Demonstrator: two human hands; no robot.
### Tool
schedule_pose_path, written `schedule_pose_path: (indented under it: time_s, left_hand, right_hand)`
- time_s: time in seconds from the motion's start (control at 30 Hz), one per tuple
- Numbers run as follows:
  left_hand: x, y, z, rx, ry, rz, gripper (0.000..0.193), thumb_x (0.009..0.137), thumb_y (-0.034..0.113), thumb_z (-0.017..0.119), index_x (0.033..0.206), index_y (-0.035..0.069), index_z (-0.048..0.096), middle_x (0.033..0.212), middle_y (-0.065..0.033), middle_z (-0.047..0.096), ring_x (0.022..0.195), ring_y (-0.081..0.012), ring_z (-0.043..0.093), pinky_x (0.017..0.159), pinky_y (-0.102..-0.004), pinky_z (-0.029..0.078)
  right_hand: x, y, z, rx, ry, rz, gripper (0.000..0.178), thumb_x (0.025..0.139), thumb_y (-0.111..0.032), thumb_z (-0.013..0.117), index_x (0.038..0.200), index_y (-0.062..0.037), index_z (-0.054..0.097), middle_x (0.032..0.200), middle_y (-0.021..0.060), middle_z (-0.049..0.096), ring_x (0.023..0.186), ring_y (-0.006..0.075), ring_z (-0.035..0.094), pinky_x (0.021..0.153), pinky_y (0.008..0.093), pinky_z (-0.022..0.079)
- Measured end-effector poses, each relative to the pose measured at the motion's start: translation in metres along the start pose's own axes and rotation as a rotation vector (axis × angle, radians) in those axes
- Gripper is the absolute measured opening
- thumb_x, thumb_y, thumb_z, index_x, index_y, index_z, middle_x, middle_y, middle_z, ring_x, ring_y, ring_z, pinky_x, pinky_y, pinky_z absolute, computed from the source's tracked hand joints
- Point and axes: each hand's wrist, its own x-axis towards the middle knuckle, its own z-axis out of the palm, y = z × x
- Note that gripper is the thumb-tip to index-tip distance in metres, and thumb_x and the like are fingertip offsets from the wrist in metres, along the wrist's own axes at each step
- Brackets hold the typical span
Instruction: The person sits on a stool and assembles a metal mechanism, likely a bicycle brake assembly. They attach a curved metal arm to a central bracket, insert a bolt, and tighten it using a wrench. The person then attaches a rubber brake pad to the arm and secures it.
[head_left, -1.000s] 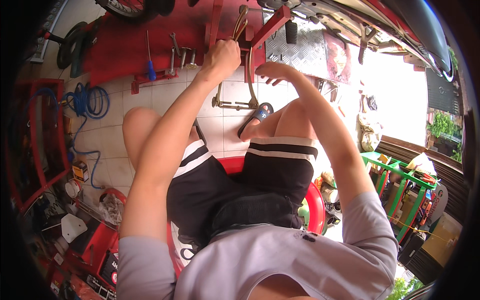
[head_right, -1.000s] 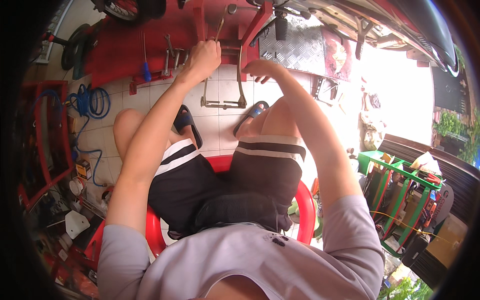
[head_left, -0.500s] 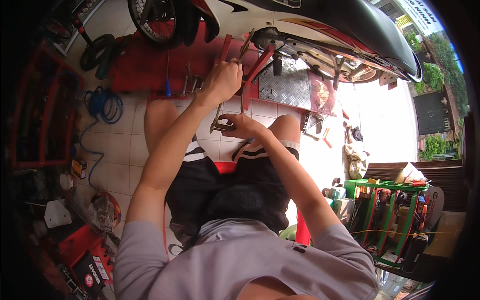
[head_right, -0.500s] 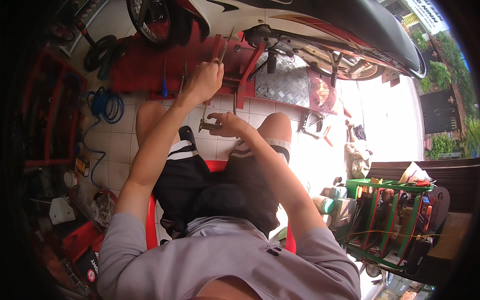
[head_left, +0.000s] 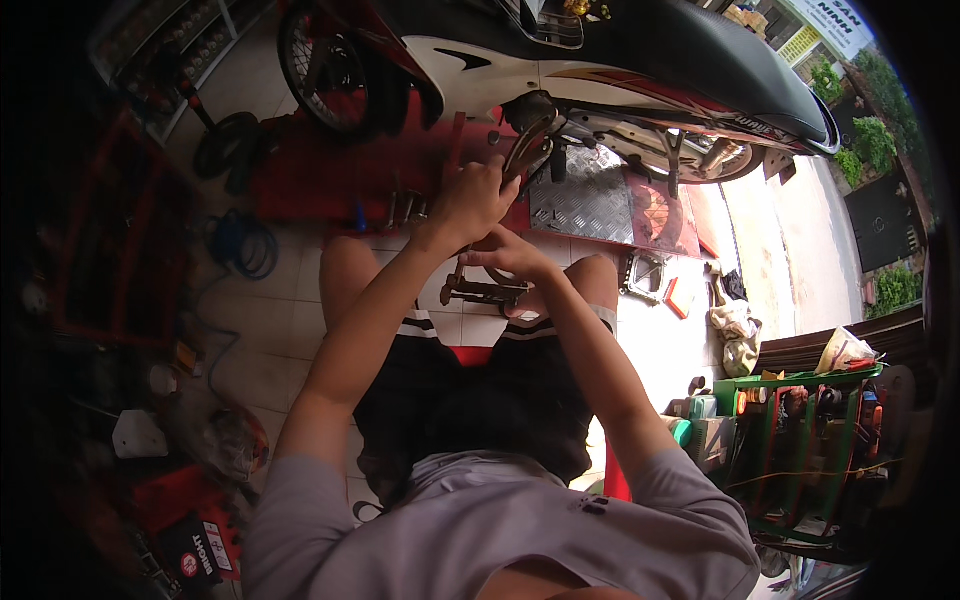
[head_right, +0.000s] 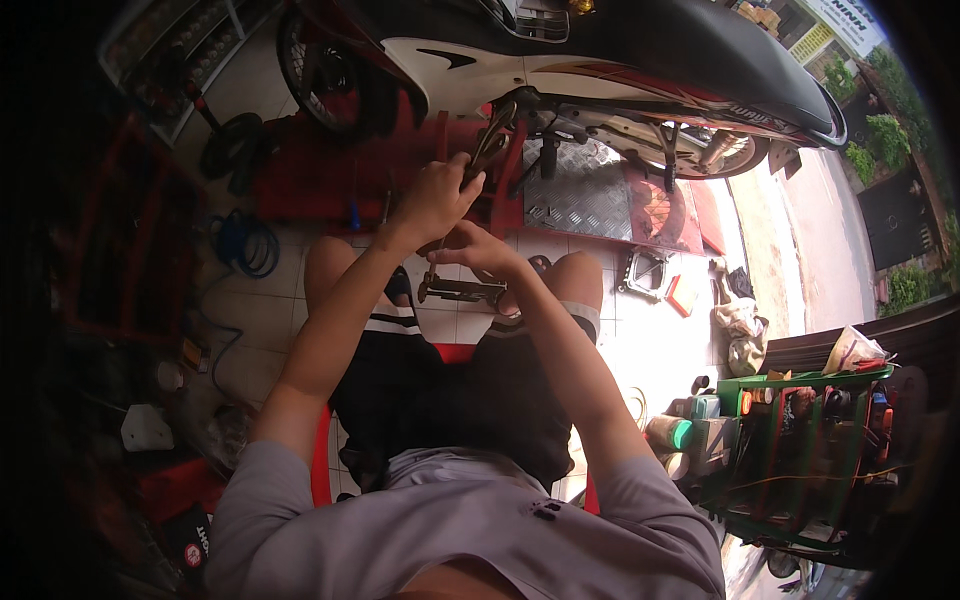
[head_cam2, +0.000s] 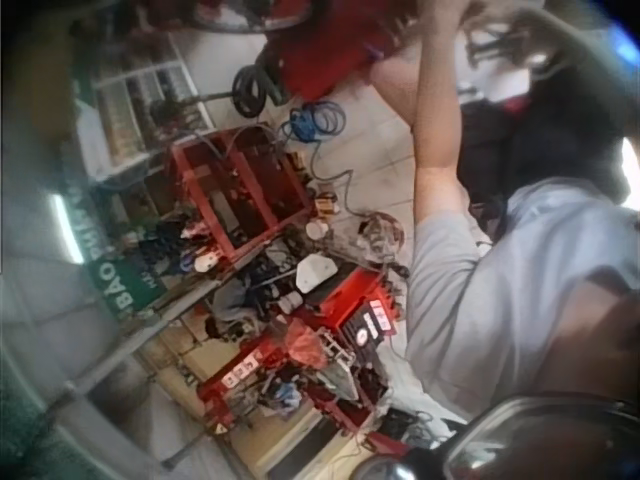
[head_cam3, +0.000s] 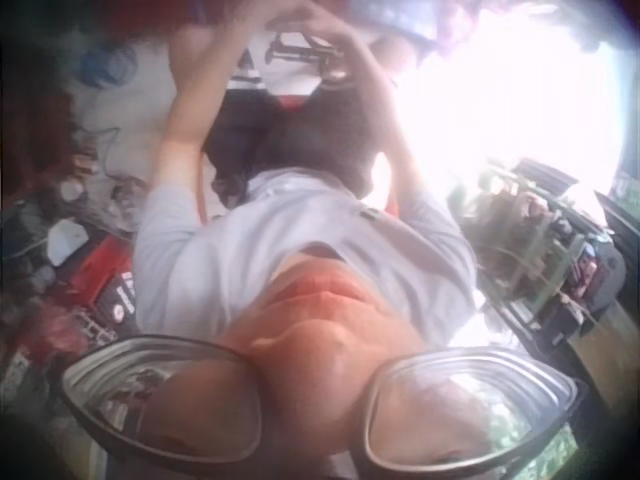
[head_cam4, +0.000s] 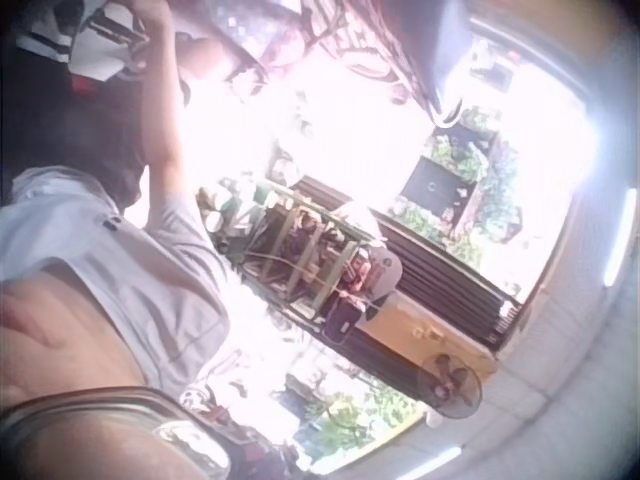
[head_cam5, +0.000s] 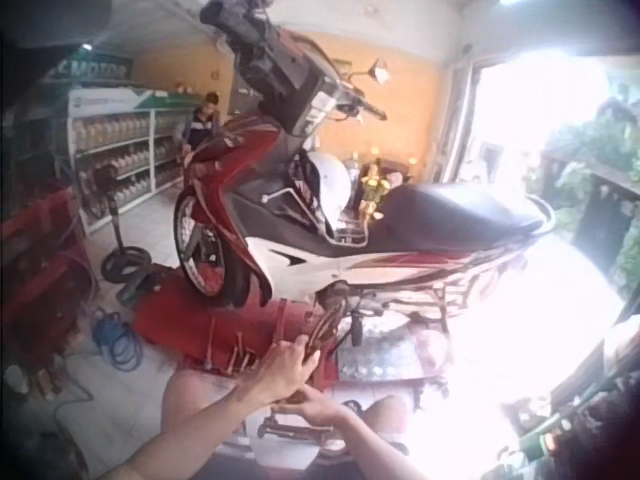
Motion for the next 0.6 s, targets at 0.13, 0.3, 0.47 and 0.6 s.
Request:
schedule_pose_path:
  time_s: [0.13, 0.3, 0.47, 0.6]
  left_hand:
    - [0.009, -0.025, 0.015, -0.077, -0.027, -0.010, 0.031, 0.085, 0.026, 0.063, 0.092, -0.003, 0.056, 0.065, -0.0180, 0.062, 0.063, -0.0349, 0.064, 0.058, -0.0404, 0.049]
    - [0.015, -0.074, 0.036, -0.301, -0.120, -0.026, 0.040, 0.075, 0.022, 0.076, 0.101, -0.002, 0.056, 0.075, -0.0149, 0.066, 0.069, -0.0232, 0.066, 0.062, -0.0343, 0.051]
    - [0.015, -0.113, 0.057, -0.720, -0.089, -0.138, 0.032, 0.081, 0.012, 0.071, 0.107, 0.001, 0.057, 0.084, -0.0040, 0.067, 0.083, -0.0115, 0.064, 0.071, -0.0247, 0.052]
    - [0.017, -0.130, 0.065, -0.839, -0.076, -0.257, 0.018, 0.088, 0.016, 0.065, 0.094, 0.000, 0.063, 0.077, 0.0000, 0.064, 0.069, -0.0063, 0.055, 0.063, -0.0222, 0.046]
  right_hand:
    - [0.033, 0.021, 0.000, 0.449, 0.313, -0.018, 0.021, 0.089, -0.010, 0.054, 0.108, -0.0040, 0.050, 0.087, 0.0059, 0.057, 0.077, 0.0144, 0.056, 0.066, 0.0287, 0.045]
    - [0.054, 0.055, 0.001, 0.475, 0.658, 0.215, 0.009, 0.090, -0.017, 0.050, 0.085, -0.0095, 0.048, 0.062, -0.0026, 0.043, 0.045, 0.0076, 0.038, 0.040, 0.0234, 0.029]
    - [0.053, 0.066, -0.020, 0.495, 0.590, 0.316, 0.017, 0.088, -0.020, 0.054, 0.076, -0.0099, 0.049, 0.057, -0.0048, 0.041, 0.044, 0.0052, 0.034, 0.038, 0.0234, 0.023]
    - [0.060, 0.050, -0.030, 0.680, 0.400, 0.335, 0.024, 0.091, -0.016, 0.050, 0.072, -0.0133, 0.036, 0.059, -0.0068, 0.028, 0.048, 0.0046, 0.025, 0.043, 0.0233, 0.017]
